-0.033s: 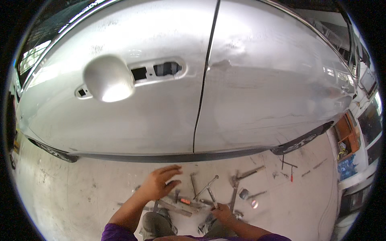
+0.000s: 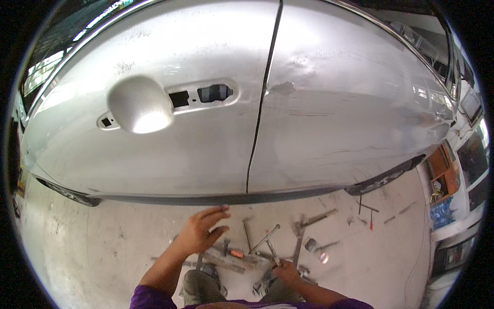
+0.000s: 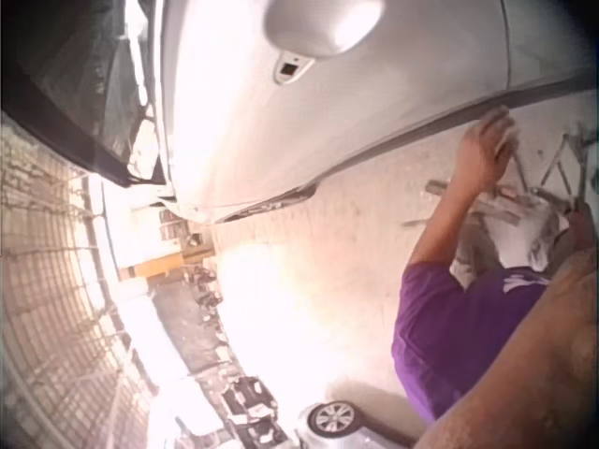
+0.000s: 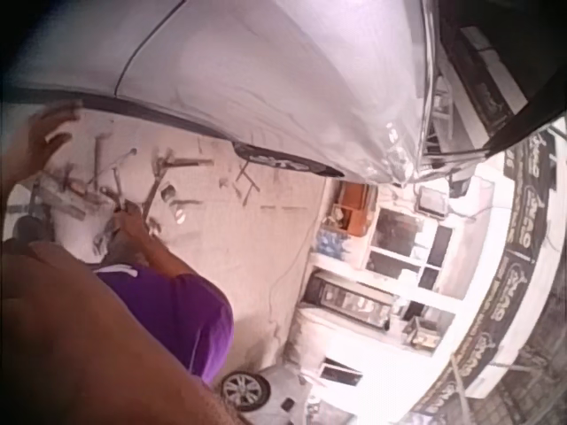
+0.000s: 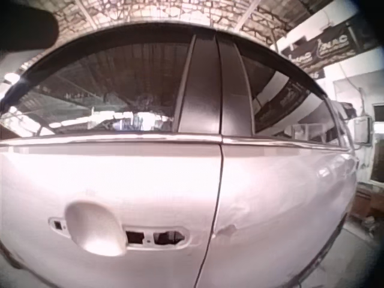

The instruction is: The person uses a hammer and a metal pry tool to strike and reshape the surface of a silver car door, then uses a long metal rod to apply pressure to the panel.

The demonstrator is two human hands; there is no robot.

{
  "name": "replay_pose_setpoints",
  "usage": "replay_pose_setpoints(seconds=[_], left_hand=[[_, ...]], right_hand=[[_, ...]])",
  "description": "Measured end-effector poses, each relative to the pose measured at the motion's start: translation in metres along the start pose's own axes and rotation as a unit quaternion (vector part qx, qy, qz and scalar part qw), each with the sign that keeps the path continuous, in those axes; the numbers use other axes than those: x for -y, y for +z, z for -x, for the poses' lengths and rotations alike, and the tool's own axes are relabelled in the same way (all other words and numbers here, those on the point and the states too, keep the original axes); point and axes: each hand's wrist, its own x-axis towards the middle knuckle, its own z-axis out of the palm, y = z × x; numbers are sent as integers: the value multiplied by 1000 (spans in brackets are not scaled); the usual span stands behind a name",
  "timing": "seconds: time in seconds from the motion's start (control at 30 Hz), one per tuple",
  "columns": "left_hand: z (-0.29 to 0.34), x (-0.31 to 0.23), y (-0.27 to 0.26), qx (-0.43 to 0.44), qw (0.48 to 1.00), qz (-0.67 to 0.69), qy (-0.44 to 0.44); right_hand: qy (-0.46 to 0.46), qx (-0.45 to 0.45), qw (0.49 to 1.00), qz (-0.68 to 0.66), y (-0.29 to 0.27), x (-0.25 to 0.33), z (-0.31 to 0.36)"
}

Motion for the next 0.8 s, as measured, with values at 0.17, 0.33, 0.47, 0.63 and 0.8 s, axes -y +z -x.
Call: replay_pose_setpoints(seconds=[0.17, 0.33, 0.47, 0.63, 0.8], left_hand=[[-36, -57, -57, -133, 991, -26, 15], [-73, -95, -84, -194, 976, -96, 27], [-109, -125, -87, -181, 969, -161, 37], [-144, -154, -80, -162, 960, -210, -92], [-168, -164, -77, -156, 946, -241, -153]], right_hand=[[116, -48, 982, 141, -41, -36, 68], [320, -50, 946, 6, -85, -24, 160], [270, 84, 919, 273, -123, -19, 231], [247, 47, 939, 233, -144, -46, 276], [18, 117, 873, 474, -128, -40, 281]])
